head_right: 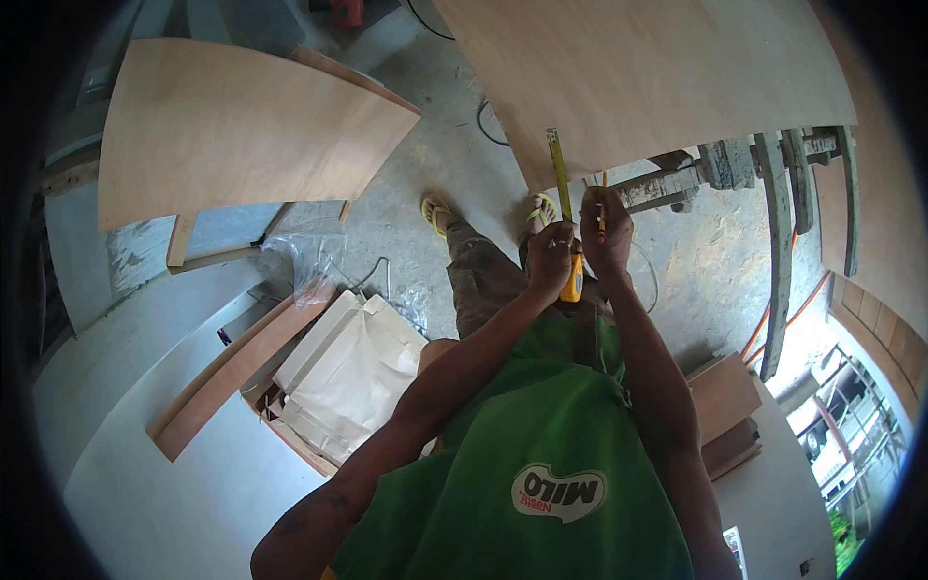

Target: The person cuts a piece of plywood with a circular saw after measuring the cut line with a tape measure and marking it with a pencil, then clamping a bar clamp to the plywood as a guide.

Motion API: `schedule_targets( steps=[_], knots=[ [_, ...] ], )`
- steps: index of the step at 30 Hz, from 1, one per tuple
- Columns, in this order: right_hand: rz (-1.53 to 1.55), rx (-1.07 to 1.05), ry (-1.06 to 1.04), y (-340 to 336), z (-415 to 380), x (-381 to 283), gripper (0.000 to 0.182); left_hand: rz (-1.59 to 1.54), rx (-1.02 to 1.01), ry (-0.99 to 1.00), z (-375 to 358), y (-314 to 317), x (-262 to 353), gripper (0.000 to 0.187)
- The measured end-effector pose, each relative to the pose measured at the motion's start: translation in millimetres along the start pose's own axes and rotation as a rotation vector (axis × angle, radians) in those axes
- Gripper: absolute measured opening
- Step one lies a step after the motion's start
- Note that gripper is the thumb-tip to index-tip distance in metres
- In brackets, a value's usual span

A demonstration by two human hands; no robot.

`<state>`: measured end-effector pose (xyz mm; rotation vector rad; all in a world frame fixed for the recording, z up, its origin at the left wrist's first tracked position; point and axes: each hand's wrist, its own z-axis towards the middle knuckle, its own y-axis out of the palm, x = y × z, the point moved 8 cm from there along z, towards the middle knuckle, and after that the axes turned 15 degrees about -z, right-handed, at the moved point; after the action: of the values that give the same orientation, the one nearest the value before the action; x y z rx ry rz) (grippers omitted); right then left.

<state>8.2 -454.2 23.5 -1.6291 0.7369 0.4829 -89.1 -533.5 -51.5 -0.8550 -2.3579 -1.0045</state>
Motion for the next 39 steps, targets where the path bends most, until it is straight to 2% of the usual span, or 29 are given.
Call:
schedule_targets(
  steps=[2,3,5,7,12,14,16,18,20,22,23,25,27,29,31,34,38,39],
  knots=[
    [-0.070,0.112,-0.107,-2.3,0.9,-11.0,0.019,0.040,0.018,0.003,-4.5,-1.0,9.9,0.023],
    [-0.058,0.118,-0.038,0.6,1.4,-6.9,0.018,0.042,0.041,-0.039,-8.2,-2.2,10.8,0.024],
    [-0.133,0.172,-0.078,-1.6,4.2,-16.9,0.019,0.041,0.068,-0.082,-10.8,-4.2,8.7,0.024],
    [-0.211,0.226,-0.118,-1.9,7.0,-20.0,0.020,0.098,0.020,0.035,-11.6,1.6,15.9,0.024],
    [-0.228,0.291,-0.300,0.8,15.0,-36.5,0.019,0.005,-0.057,0.067,-8.1,7.0,13.8,0.025],
    [-0.218,0.214,-0.305,5.2,21.2,-39.8,0.018,0.006,-0.070,0.094,-5.5,5.8,12.6,0.024],
    [-0.207,0.140,-0.310,12.1,26.5,-41.2,0.016,-0.103,-0.075,-0.015,-1.1,3.8,0.3,0.019],
    [-0.096,-0.113,-0.149,31.2,33.1,-27.1,0.016,-0.076,-0.078,-0.077,1.7,-3.0,-7.3,0.015],
    [-0.104,-0.113,-0.178,36.4,30.8,-24.0,0.015,-0.048,-0.082,-0.139,2.2,-3.2,-9.2,0.012],
    [-0.113,-0.115,-0.207,40.8,26.1,-20.8,0.015,-0.009,-0.088,0.047,3.3,-1.7,5.8,0.014],
    [-0.219,-0.076,-0.294,39.6,22.3,-23.7,0.014,-0.015,-0.083,0.049,5.7,-1.5,5.6,0.014],
    [-0.328,-0.038,-0.389,40.0,15.6,-27.0,0.013,0.110,-0.055,0.208,10.7,0.0,20.5,0.016],
    [-0.555,-0.006,-0.438,42.3,10.1,-27.3,0.015,0.144,-0.050,0.214,11.6,1.5,24.4,0.018],
    [-0.520,-0.011,-0.422,42.8,11.0,-26.2,0.015,0.178,-0.043,0.218,12.2,1.0,28.3,0.021],
    [-0.485,-0.019,-0.402,43.0,12.0,-23.1,0.016,0.120,-0.008,0.093,15.1,-3.0,19.3,0.024],
    [-0.500,-0.009,-0.447,43.0,13.2,-26.4,0.015,0.044,0.040,0.061,20.6,-6.0,13.5,0.026],
    [-0.468,-0.065,-0.415,42.6,15.7,-23.9,0.015,0.143,0.053,0.103,27.3,-10.0,17.0,0.029],
    [-0.405,-0.093,-0.389,43.5,17.8,-21.2,0.013,0.188,0.047,0.200,26.5,-8.3,25.9,0.030]
  ],
)
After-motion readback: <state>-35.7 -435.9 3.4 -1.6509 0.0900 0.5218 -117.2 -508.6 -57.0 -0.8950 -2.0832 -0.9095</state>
